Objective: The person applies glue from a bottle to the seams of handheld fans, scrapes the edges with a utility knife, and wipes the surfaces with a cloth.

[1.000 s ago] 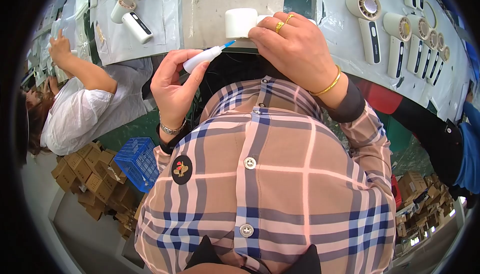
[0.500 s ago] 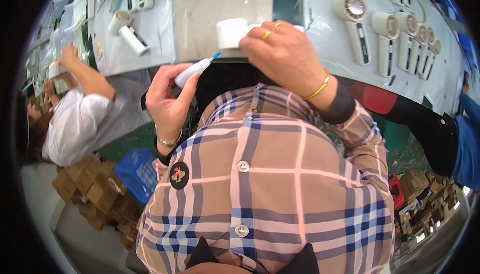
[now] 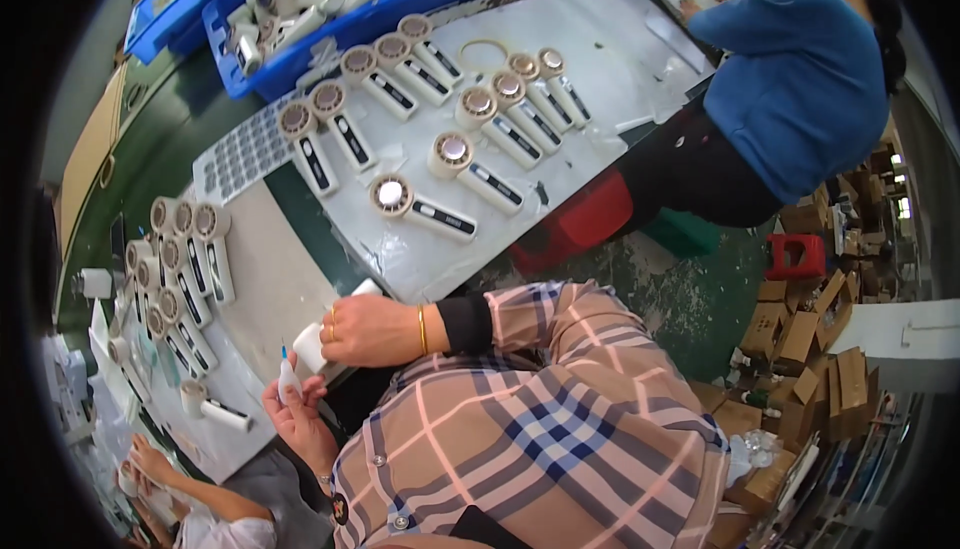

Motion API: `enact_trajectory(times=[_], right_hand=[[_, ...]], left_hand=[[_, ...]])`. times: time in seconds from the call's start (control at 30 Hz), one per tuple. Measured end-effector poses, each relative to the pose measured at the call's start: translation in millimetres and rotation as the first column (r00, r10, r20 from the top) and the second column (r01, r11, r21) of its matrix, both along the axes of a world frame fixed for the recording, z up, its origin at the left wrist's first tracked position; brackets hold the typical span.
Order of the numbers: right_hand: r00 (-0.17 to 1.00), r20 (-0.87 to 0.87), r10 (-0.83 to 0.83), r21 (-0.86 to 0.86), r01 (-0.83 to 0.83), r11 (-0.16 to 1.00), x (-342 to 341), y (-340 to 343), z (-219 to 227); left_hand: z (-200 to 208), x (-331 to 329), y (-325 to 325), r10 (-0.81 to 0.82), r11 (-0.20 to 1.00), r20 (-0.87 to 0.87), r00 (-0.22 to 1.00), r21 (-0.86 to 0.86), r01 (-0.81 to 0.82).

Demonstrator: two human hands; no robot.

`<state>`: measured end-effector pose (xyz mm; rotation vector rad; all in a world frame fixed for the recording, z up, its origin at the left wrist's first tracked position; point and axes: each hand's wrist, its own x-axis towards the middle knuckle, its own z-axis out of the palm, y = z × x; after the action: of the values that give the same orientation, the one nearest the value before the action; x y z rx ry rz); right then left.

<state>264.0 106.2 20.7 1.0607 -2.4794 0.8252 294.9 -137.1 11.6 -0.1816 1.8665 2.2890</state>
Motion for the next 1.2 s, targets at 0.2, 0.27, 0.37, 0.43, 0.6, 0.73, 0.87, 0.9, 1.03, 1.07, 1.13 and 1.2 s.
enact_trajectory(times=[0.2, 0.27, 0.37, 0.43, 0.6, 0.73, 0.87, 0.9, 1.03, 1.07, 1.13, 1.2], right_hand=[[1.000, -0.010, 0.021, -0.010, -0.021, 1.000, -2, -1, -5], [0.999, -0.010, 0.032, -0.007, -0.032, 0.999, -3, -4, -6], [0.999, 0.022, 0.037, -0.036, -0.036, 0.999, -1, -4, -5], [0.999, 0.019, 0.042, -0.033, -0.041, 0.999, -1, -3, -5], [0.998, 0.063, 0.029, -0.007, -0.029, 1.000, 0, -4, -5], [0.999, 0.032, 0.031, 0.008, -0.031, 0.999, 1, -7, -6], [1.000, 0.011, 0.027, 0.010, -0.027, 1.000, 0, -5, -4], [1.000, 0.014, 0.026, 0.009, -0.026, 1.000, 0, -5, -4], [1.000, -0.007, 0.024, 0.005, -0.024, 1.000, 1, -8, -9], [1.000, -0.011, 0.020, 0.006, -0.020, 1.000, 2, -8, -11], [0.999, 0.030, 0.012, -0.058, -0.010, 0.998, 5, -7, -12], [0.999, 0.049, 0.012, -0.091, -0.007, 0.996, 6, -7, -12]], left_hand=[[-2, -4, 4, 0.030, 1.000, -0.008, 1.000, -0.007, -0.030], [-4, -6, 3, -0.003, 1.000, 0.000, 1.000, 0.007, 0.003], [-4, -3, 3, 0.038, 0.999, 0.007, 0.999, 0.002, -0.038], [-5, -1, 2, 0.052, 0.999, 0.009, 0.999, 0.005, -0.052], [-15, -7, 1, 0.006, 1.000, 0.006, 1.000, -0.007, -0.006], [-30, -6, -7, 0.017, 0.998, -0.007, 1.000, -0.060, -0.018], [-37, -16, -2, 0.013, 0.993, -0.097, 0.995, -0.115, -0.024], [-37, -17, 0, 0.010, 0.991, -0.126, 0.992, -0.132, -0.027], [-39, -18, -1, -0.014, 0.983, -0.139, 0.990, -0.181, -0.012], [-39, -18, -3, -0.023, 0.980, -0.130, 0.991, -0.198, -0.004], [-41, -18, -3, -0.025, 0.981, -0.133, 0.991, -0.193, -0.001], [-42, -17, -3, -0.022, 0.983, -0.133, 0.991, -0.186, -0.003]])
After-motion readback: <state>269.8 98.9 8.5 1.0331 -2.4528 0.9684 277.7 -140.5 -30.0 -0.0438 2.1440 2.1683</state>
